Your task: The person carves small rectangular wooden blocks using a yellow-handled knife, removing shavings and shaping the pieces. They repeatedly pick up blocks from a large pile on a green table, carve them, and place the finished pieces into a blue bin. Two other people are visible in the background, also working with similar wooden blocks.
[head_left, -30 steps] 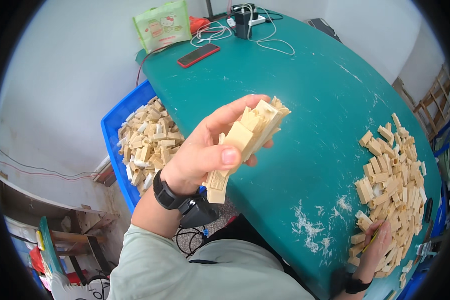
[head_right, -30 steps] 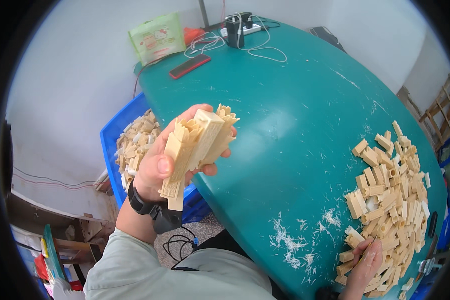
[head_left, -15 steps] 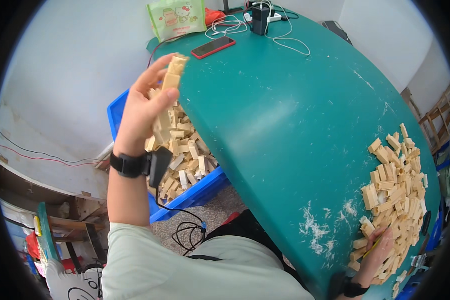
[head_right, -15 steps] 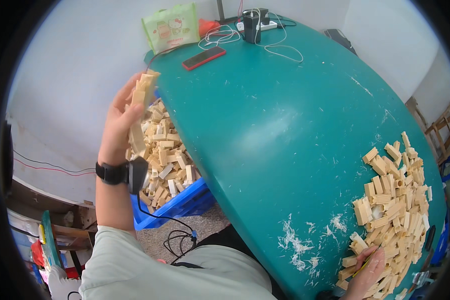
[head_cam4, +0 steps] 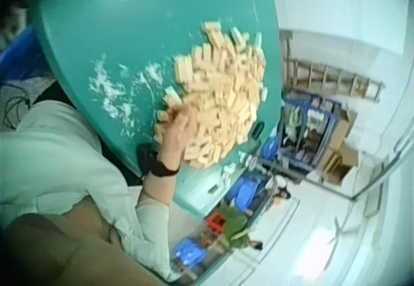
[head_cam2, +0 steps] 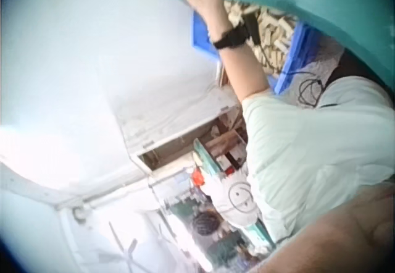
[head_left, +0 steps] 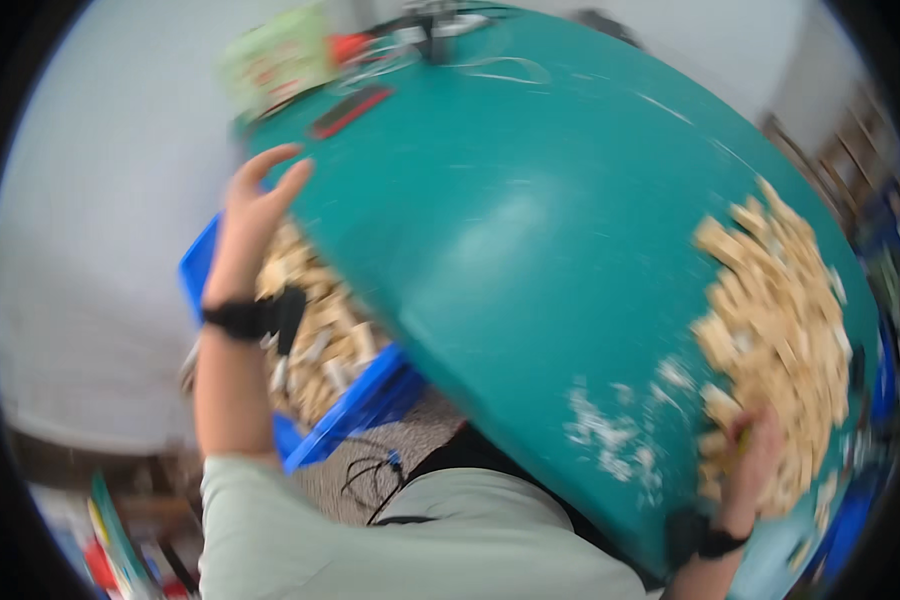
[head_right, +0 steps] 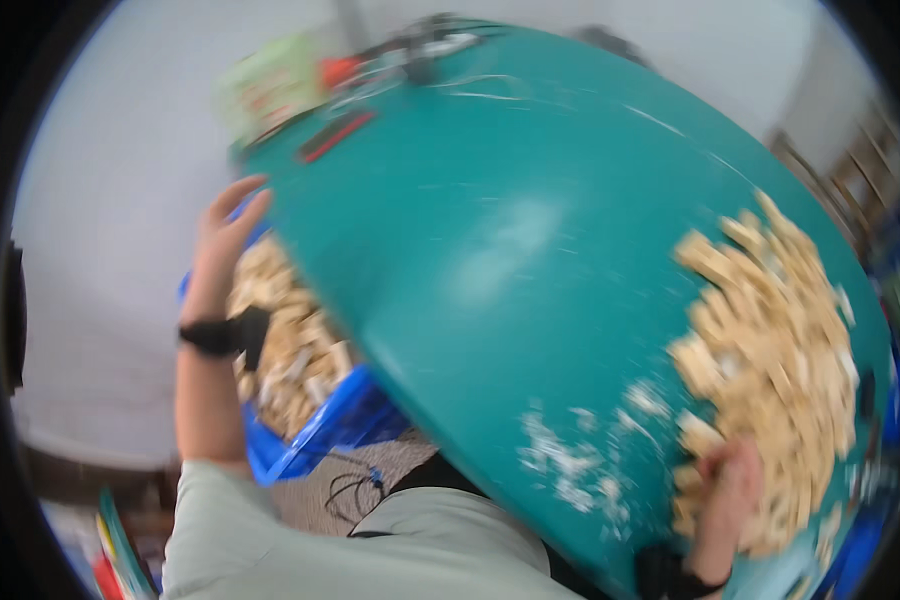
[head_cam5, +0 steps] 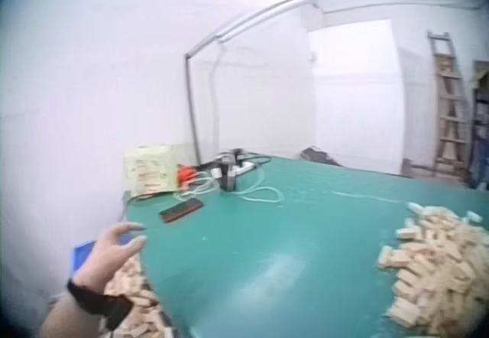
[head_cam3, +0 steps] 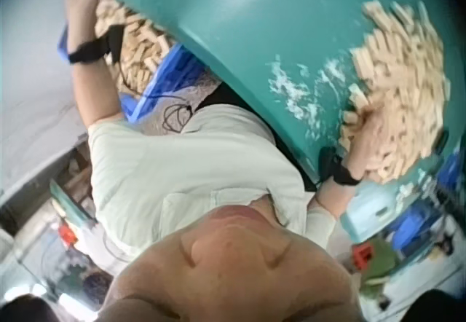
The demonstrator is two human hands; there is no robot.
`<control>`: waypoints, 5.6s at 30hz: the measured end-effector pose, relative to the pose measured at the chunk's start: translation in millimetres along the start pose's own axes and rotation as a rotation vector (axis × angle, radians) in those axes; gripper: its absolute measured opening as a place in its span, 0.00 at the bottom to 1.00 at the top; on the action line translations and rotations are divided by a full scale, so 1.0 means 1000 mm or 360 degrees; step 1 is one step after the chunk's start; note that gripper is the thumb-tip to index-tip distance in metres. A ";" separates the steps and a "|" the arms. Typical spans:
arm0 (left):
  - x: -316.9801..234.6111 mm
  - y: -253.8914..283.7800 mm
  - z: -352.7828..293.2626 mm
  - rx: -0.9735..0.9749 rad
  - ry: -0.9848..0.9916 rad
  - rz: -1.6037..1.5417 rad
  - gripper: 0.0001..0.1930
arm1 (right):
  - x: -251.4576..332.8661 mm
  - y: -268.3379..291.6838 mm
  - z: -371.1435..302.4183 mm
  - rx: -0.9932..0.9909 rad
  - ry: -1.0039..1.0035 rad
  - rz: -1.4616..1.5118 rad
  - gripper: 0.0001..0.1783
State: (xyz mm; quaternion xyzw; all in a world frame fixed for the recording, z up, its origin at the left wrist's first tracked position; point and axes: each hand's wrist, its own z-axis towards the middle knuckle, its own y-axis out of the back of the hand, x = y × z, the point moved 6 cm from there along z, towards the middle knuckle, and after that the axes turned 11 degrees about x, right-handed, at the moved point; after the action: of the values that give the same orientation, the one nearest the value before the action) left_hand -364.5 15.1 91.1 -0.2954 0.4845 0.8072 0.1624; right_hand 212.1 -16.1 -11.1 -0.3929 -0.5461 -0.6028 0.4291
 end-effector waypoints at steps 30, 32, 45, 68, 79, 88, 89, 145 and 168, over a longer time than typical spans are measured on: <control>-0.353 -0.319 -0.231 0.1563 -0.2097 0.0009 0.07 | 0.075 0.063 -0.006 -0.0447 0.0419 0.0468 0.22; -0.352 -0.319 -0.223 0.1487 -0.2106 0.0150 0.05 | 0.072 0.065 -0.005 -0.0432 0.0408 0.0454 0.22; -0.301 -0.292 -0.148 0.2113 -0.0198 -0.1551 0.10 | 0.050 0.038 0.010 0.0133 0.0184 0.0514 0.12; -0.280 -0.292 -0.142 0.2271 -0.0104 -0.2231 0.24 | 0.032 -0.004 0.014 0.0374 -0.0041 0.0580 0.16; -0.287 -0.295 -0.153 0.2275 -0.0082 -0.2221 0.23 | 0.034 0.000 0.008 0.0302 -0.0103 0.0321 0.17; -0.275 -0.290 -0.143 0.1844 -0.0316 -0.2150 0.16 | 0.040 0.001 0.008 0.0410 -0.0037 0.0210 0.17; -0.277 -0.289 -0.141 0.1803 -0.0244 -0.2229 0.16 | 0.043 0.001 0.007 0.0414 -0.0004 0.0182 0.17; -0.276 -0.269 -0.149 0.1238 -0.0907 -0.1697 0.11 | 0.061 -0.010 -0.002 0.0076 0.0504 -0.0522 0.15; -0.271 -0.267 -0.151 0.1274 -0.0973 -0.1493 0.12 | 0.057 -0.005 -0.001 0.0031 0.0514 -0.0582 0.14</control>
State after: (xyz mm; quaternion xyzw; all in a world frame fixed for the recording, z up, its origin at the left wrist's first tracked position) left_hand 39.8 16.5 26.5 -0.1502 0.4986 0.4576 0.7207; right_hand 188.6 -21.4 40.7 -0.1818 -0.5382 -0.7202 0.3982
